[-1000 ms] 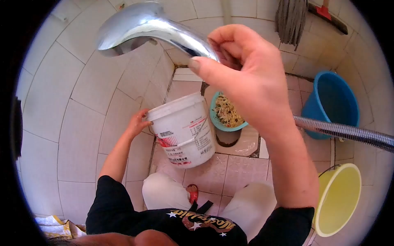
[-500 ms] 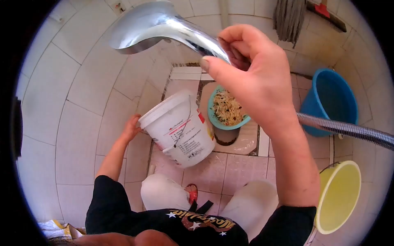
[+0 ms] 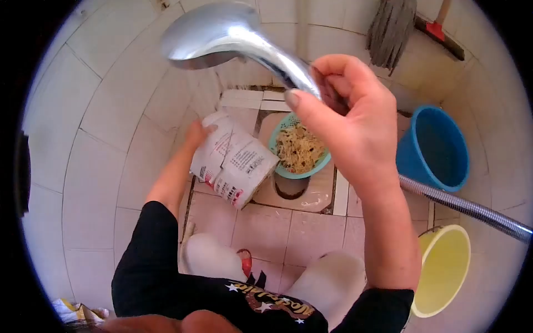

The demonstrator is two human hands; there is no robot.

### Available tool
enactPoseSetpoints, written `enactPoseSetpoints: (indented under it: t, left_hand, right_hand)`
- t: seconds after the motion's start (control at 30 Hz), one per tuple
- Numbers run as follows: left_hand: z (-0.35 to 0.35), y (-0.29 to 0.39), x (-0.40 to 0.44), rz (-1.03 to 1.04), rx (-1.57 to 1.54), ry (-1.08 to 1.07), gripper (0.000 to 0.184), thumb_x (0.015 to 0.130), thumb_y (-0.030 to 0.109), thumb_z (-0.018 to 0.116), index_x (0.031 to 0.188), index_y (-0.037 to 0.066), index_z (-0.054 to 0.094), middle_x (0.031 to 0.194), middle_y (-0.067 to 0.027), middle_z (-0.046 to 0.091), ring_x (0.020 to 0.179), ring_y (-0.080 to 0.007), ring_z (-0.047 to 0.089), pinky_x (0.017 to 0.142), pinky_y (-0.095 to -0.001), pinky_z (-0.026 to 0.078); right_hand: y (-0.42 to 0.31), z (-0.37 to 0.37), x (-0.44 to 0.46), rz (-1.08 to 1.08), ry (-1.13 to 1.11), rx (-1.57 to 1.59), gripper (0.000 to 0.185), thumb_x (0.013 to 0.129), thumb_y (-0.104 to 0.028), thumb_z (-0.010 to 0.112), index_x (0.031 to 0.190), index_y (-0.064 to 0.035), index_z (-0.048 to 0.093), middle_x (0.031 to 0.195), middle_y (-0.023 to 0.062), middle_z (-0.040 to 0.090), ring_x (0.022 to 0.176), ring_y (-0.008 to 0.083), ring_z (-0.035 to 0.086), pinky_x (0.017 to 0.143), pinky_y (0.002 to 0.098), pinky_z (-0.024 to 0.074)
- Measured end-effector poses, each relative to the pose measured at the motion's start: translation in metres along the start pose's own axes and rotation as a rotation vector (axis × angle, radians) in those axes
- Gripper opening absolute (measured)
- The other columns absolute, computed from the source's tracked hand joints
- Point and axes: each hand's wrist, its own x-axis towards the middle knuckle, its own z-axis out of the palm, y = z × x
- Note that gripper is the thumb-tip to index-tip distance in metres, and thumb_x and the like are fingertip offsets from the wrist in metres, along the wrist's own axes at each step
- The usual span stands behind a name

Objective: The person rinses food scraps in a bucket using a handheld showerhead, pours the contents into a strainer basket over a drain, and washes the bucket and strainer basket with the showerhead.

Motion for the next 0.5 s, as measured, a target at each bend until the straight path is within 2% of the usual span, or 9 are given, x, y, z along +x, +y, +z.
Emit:
enactPoseSetpoints:
  t: [0.1,0.13,0.17,0.3,0.33,0.37,0.43,0.47,0.5]
  left_hand:
    - [-0.028,0.024,0.002,0.015,-0.264,-0.030,0.058,0.064,0.036,0.078,0.107,0.003,0.059,0.101,-0.0165,0.064,0.092,-0.0329,0.062,0.080,-0.0429,0.048]
    - [0.003,-0.024,-0.018,0.038,-0.432,-0.020,0.052,0.063,0.030,0.080,0.103,0.003,0.060,0.097,-0.0152,0.065,0.089,-0.0306,0.063,0.078,-0.0417,0.048]
    - [0.002,-0.029,-0.033,0.031,-0.435,-0.025,0.052,0.063,0.030,0.080,0.103,0.003,0.060,0.097,-0.0152,0.065,0.089,-0.0306,0.063,0.078,-0.0417,0.048]
    - [-0.024,-0.037,-0.070,0.061,-0.681,-0.181,0.047,0.061,0.019,0.081,0.098,0.003,0.058,0.092,-0.0099,0.062,0.088,-0.0194,0.058,0.080,-0.0352,0.046]
    - [-0.027,-0.045,-0.073,0.090,-0.745,-0.243,0.046,0.060,0.017,0.081,0.097,0.003,0.058,0.090,-0.0083,0.060,0.088,-0.0170,0.056,0.081,-0.0331,0.045]
    - [-0.032,-0.052,-0.070,0.090,-0.749,-0.246,0.046,0.060,0.017,0.081,0.097,0.003,0.058,0.090,-0.0083,0.060,0.088,-0.0170,0.056,0.081,-0.0331,0.045]
    - [-0.046,-0.053,-0.069,0.123,-0.698,-0.435,0.050,0.059,0.013,0.080,0.102,0.003,0.057,0.096,-0.0063,0.058,0.093,-0.0180,0.054,0.086,-0.0318,0.042]
    - [-0.054,-0.047,-0.056,0.095,-0.694,-0.456,0.050,0.059,0.013,0.080,0.102,0.003,0.057,0.096,-0.0063,0.058,0.093,-0.0180,0.054,0.086,-0.0318,0.042]
    - [-0.057,-0.038,-0.042,0.086,-0.574,-0.518,0.049,0.059,0.012,0.080,0.101,0.002,0.056,0.095,-0.0062,0.058,0.093,-0.0185,0.053,0.086,-0.0321,0.042]
  right_hand:
    - [-0.007,-0.024,0.031,-0.004,0.011,0.025,0.030,0.076,-0.007,0.070,0.098,0.0052,0.055,0.078,0.0033,0.061,0.069,0.0054,0.053,0.061,0.0187,0.0422]
    - [0.012,0.025,0.012,-0.007,-0.021,0.044,0.030,0.076,-0.007,0.070,0.099,0.0055,0.055,0.078,0.0038,0.061,0.068,0.0060,0.054,0.061,0.0192,0.0430]
    - [0.012,0.032,0.015,0.003,-0.041,0.098,0.030,0.077,-0.008,0.070,0.099,0.0057,0.055,0.078,0.0043,0.061,0.067,0.0066,0.055,0.061,0.0197,0.0438]
    - [0.005,0.059,0.012,-0.010,-0.085,0.113,0.029,0.076,-0.008,0.070,0.098,0.0060,0.056,0.078,0.0049,0.061,0.067,0.0076,0.056,0.060,0.0203,0.0443]
    - [0.005,0.061,0.010,-0.024,-0.139,0.027,0.030,0.080,-0.010,0.066,0.105,0.0020,0.055,0.084,0.0074,0.064,0.068,0.0091,0.058,0.061,0.0203,0.0455]
    - [0.005,0.068,0.015,-0.022,-0.140,0.023,0.030,0.080,-0.010,0.066,0.105,0.0020,0.055,0.084,0.0074,0.064,0.068,0.0091,0.058,0.061,0.0203,0.0455]
    - [0.006,0.069,0.021,-0.040,-0.192,0.015,0.031,0.079,-0.008,0.067,0.105,0.0025,0.055,0.083,0.0060,0.062,0.069,0.0085,0.058,0.061,0.0200,0.0457]
    - [0.012,0.069,0.045,0.004,-0.162,0.067,0.030,0.074,-0.009,0.072,0.096,0.0051,0.056,0.076,0.0032,0.060,0.067,0.0058,0.053,0.059,0.0200,0.0427]
    - [0.028,0.058,0.072,0.048,-0.168,0.085,0.030,0.074,-0.009,0.072,0.096,0.0051,0.056,0.076,0.0032,0.060,0.067,0.0058,0.053,0.059,0.0200,0.0427]
